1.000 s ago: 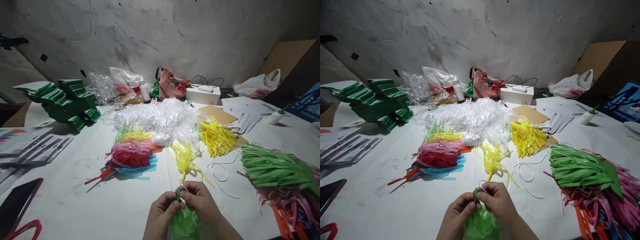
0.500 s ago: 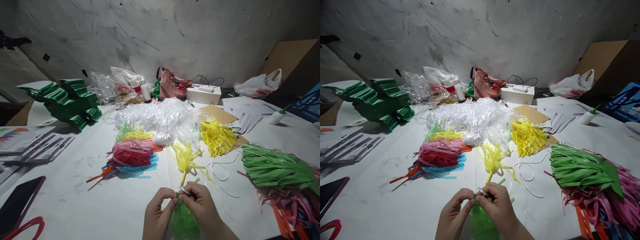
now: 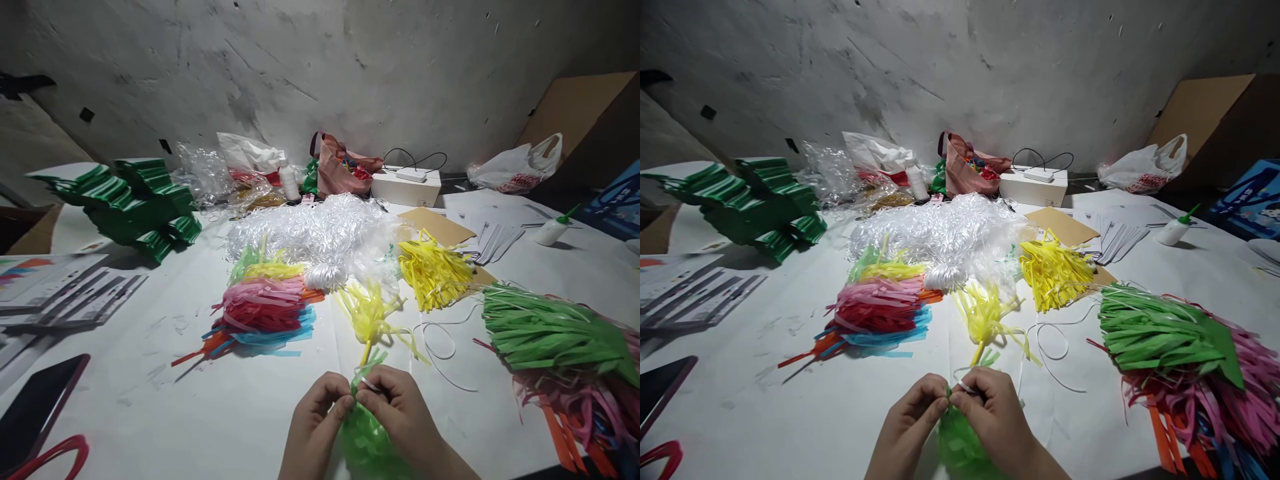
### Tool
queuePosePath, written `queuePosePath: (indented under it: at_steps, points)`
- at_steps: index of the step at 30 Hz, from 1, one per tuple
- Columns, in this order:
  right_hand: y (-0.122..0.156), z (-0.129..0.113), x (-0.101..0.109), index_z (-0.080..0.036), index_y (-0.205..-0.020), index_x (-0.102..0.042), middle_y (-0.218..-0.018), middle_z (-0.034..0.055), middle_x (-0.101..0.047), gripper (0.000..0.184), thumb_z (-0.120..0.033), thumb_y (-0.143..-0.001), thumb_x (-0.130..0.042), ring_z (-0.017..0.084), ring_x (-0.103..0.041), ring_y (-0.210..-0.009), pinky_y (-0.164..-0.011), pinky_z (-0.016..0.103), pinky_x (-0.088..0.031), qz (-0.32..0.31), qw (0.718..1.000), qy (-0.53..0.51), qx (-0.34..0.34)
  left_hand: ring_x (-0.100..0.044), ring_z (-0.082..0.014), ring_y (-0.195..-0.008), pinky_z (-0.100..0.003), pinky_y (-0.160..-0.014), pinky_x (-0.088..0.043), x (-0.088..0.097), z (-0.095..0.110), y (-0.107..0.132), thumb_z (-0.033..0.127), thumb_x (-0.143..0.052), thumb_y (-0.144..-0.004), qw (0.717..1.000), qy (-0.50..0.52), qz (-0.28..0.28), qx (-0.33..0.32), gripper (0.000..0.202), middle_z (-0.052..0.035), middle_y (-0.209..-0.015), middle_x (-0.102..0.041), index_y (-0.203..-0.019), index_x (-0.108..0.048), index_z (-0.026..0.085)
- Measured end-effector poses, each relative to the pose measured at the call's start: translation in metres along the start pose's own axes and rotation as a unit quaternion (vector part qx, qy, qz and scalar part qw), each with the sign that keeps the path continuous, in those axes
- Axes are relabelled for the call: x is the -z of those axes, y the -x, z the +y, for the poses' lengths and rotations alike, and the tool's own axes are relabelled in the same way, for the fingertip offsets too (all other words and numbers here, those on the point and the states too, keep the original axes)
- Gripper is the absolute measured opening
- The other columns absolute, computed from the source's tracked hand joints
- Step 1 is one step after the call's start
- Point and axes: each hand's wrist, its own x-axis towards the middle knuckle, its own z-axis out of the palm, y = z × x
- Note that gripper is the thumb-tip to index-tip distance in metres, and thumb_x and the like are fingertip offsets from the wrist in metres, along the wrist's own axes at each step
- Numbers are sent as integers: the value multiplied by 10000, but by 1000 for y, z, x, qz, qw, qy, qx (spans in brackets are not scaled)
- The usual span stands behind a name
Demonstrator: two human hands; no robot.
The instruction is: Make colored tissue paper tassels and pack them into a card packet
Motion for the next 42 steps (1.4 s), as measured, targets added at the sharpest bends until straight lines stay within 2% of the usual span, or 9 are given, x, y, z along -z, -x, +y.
queuePosePath:
  at_steps: [7, 12, 16, 23, 29, 33, 36, 39, 42]
  points:
    - [1, -1, 2, -181, -683, -586, -652, -25, -499, 304, -371, -918, -619, 132, -465, -636, -596, 253, -326, -3, 999, 37, 31, -531, -197, -812, -276, -751, -430, 0, 0, 0, 413, -666, -894, 1000, -8, -26, -9, 238, -8, -806, -567, -792, -620, 202]
    - [-1, 0, 3, -183, -694, -618, -665, -21, -528, 278, -368, -899, -638, 142, -490, -669, -632, 258, -348, -18, 1000, -13, 5, -469, -178, -761, -262, -699, -399, 5, 1, -1, 440, -675, -884, 996, 27, -80, 21, 275, 4, -765, -515, -775, -608, 197]
    - [-1, 1, 4, -185, -681, -598, -647, -34, -480, 283, -367, -895, -632, 134, -445, -647, -607, 255, -326, -12, 1000, -22, -16, -429, -161, -736, -250, -687, -377, 10, -1, -3, 454, -715, -853, 990, 82, -106, 37, 302, 17, -738, -481, -759, -597, 193]
    - [5, -3, 2, -182, -758, -665, -647, -43, -441, 153, -300, -850, -632, 118, -412, -597, -549, 241, -304, -20, 999, 23, 20, -475, -177, -783, -269, -734, -400, 9, -1, -4, 433, -701, -870, 993, 58, -95, 40, 275, 7, -771, -523, -776, -607, 193]
    - [1, -1, 0, -187, -718, -597, -623, -65, -419, 41, -160, -742, -578, 91, -353, -528, -500, 223, -277, -24, 997, 77, 14, -519, -191, -810, -280, -753, -410, 9, -4, -4, 429, -696, -873, 991, 48, -118, 38, 252, -6, -801, -581, -804, -642, 193]
    - [1, -5, 3, -193, -754, -594, -658, -58, -446, 110, -100, -702, -567, 100, -398, -572, -544, 228, -296, -43, 990, 132, 37, -545, -206, -851, -292, -787, -423, 9, -4, -3, 432, -710, -861, 993, 26, -111, 17, 256, -19, -834, -602, -792, -646, 194]
    - [4, -5, 4, -202, -860, -610, -746, -34, -509, 180, -94, -722, -566, 125, -472, -658, -610, 239, -343, -70, 979, 179, 74, -574, -212, -855, -291, -779, -440, 8, -7, -2, 438, -777, -800, 993, 56, -90, 42, 270, -31, -847, -653, -795, -658, 196]
    - [7, -1, 3, -207, -909, -634, -766, -24, -529, 203, -112, -743, -566, 135, -496, -673, -627, 251, -359, -69, 982, 150, 91, -578, -177, -765, -254, -707, -437, 5, -18, -1, 432, -861, -708, 988, 123, -42, 81, 310, -6, -774, -666, -790, -671, 201]
    - [8, 4, -1, -204, -814, -610, -681, -36, -492, 32, -217, -811, -580, 131, -480, -613, -584, 252, -358, -54, 997, 33, 36, -587, -169, -718, -248, -677, -435, 1, -30, 0, 450, -879, -677, 981, 164, -40, 90, 330, -9, -724, -682, -767, -696, 191]
